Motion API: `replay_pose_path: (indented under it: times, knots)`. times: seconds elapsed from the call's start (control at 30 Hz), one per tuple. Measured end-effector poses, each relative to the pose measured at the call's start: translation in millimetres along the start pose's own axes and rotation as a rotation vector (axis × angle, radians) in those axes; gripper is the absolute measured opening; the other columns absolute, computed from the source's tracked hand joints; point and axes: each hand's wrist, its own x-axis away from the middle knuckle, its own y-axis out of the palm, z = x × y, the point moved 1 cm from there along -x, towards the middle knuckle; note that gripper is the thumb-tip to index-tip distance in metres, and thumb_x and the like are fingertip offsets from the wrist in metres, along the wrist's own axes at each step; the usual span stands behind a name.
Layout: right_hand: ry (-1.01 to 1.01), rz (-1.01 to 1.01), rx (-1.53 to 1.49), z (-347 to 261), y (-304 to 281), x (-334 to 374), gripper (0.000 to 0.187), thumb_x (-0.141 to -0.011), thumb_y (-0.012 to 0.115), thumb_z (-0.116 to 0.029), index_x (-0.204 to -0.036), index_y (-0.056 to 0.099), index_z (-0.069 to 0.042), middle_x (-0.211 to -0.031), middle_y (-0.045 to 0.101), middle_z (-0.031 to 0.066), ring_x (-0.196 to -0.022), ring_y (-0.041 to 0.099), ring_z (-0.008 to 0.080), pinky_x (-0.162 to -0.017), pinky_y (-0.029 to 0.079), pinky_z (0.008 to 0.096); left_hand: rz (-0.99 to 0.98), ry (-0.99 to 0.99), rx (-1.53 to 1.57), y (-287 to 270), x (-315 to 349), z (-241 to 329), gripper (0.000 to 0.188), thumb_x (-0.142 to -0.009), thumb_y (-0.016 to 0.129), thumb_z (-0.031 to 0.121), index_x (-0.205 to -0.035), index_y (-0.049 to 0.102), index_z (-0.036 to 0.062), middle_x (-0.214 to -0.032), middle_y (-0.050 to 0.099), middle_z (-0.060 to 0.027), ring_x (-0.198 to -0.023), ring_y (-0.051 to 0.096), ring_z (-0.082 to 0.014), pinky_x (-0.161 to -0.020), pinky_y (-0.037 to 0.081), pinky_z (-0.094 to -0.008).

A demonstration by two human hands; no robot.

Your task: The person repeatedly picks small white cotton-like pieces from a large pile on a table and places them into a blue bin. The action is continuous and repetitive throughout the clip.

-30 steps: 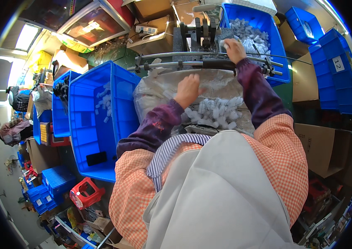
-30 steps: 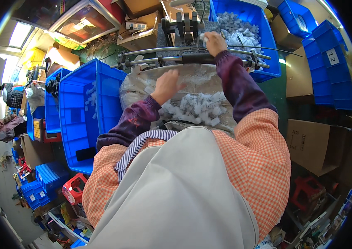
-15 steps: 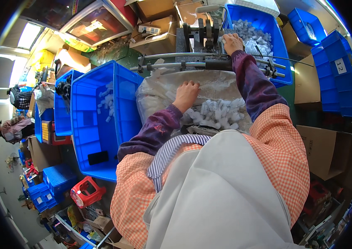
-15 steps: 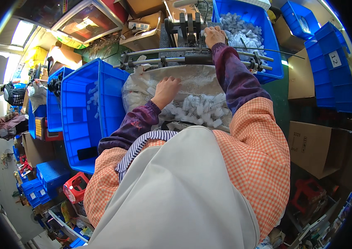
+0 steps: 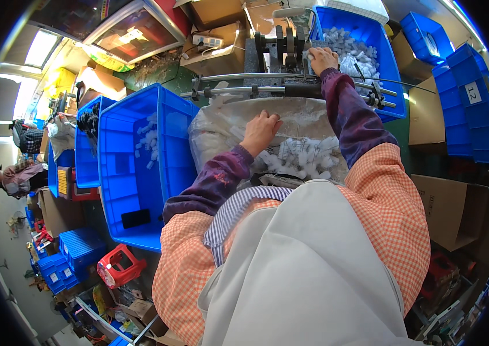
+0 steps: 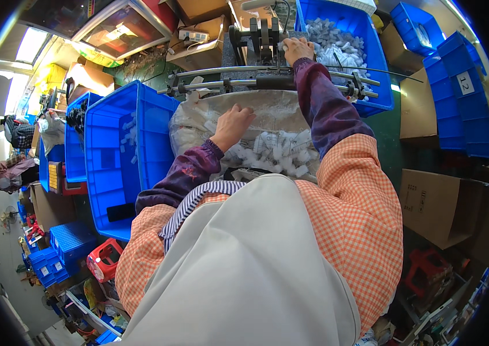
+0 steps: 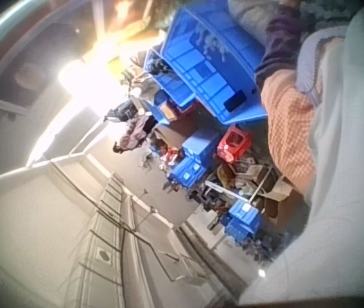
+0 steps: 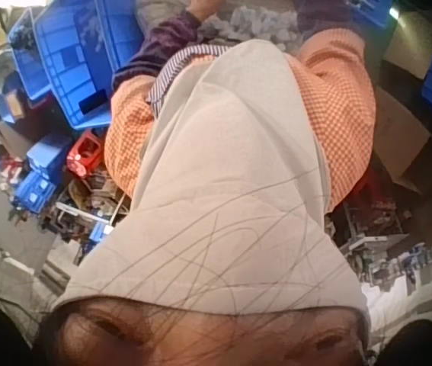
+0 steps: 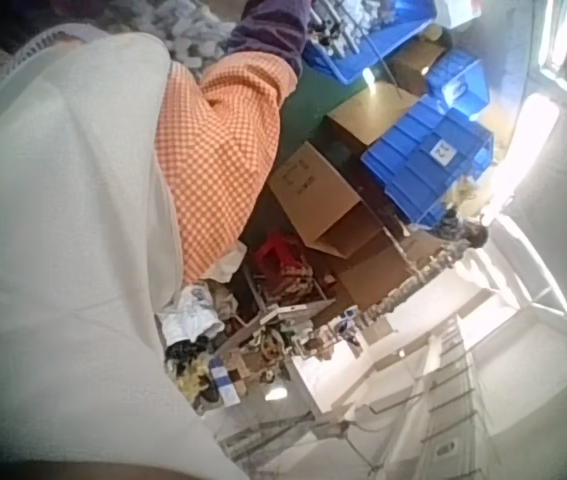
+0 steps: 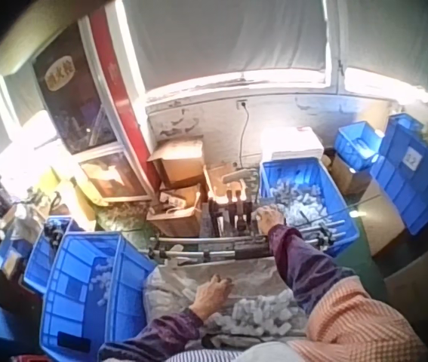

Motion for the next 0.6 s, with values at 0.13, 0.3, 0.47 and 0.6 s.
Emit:
replay_pose_path:
  times: [0.13, 0.3, 0.47, 0.6]
  knots:
    - [0.084, -0.002, 0.039, 8.5, -2.2, 3.9, 0.021, -0.08, 0.053, -0.028, -0.098, 0.061, -0.021, -0.1, 0.061, 0.0011, -0.101, 0.052, 0.0233, -0.084, 0.035, 0.0408, -0.02, 0.036, 0.052, -1.0, 0.7, 1.3, 0.019, -0.085, 0.053, 0.028, -0.094, 0.06, 0.0124, -0.082, 0.058, -0.013, -0.071, 0.059, -0.0325, -0.062, 0.047, -0.0406]
    - [0.053, 0.047, -0.015, 15.5, -1.6, 5.4, 0.021, -0.078, 0.057, -0.026, -0.097, 0.061, -0.02, -0.102, 0.061, 0.0033, -0.098, 0.054, 0.0245, -0.083, 0.036, 0.041, -0.031, 0.12, 0.076, 3.9, 1.8, -0.6, 0.019, -0.085, 0.053, 0.029, -0.092, 0.059, 0.0121, -0.079, 0.059, -0.0115, -0.071, 0.059, -0.0313, -0.061, 0.046, -0.0404]
    - [-0.009, 0.098, -0.165, 17.9, -3.2, 8.9, 0.019, -0.077, 0.058, -0.026, -0.094, 0.061, -0.019, -0.094, 0.063, 0.0031, -0.097, 0.054, 0.0236, -0.082, 0.034, 0.0393, -0.039, 0.135, 0.075, 3.9, 1.2, -3.3, 0.021, -0.085, 0.053, 0.03, -0.092, 0.06, 0.0109, -0.082, 0.06, -0.0114, -0.073, 0.059, -0.0307, -0.063, 0.047, -0.0396]
    - [-0.02, 0.109, -0.187, 15.0, -7.3, 10.8, 0.018, -0.077, 0.058, -0.027, -0.093, 0.061, -0.019, -0.09, 0.064, 0.0019, -0.096, 0.055, 0.0229, -0.083, 0.032, 0.0382, -0.095, 0.121, 0.061, 3.5, 2.8, -4.2, 0.023, -0.084, 0.053, 0.03, -0.093, 0.061, 0.0104, -0.085, 0.061, -0.0117, -0.076, 0.059, -0.0304, -0.065, 0.048, -0.0392]
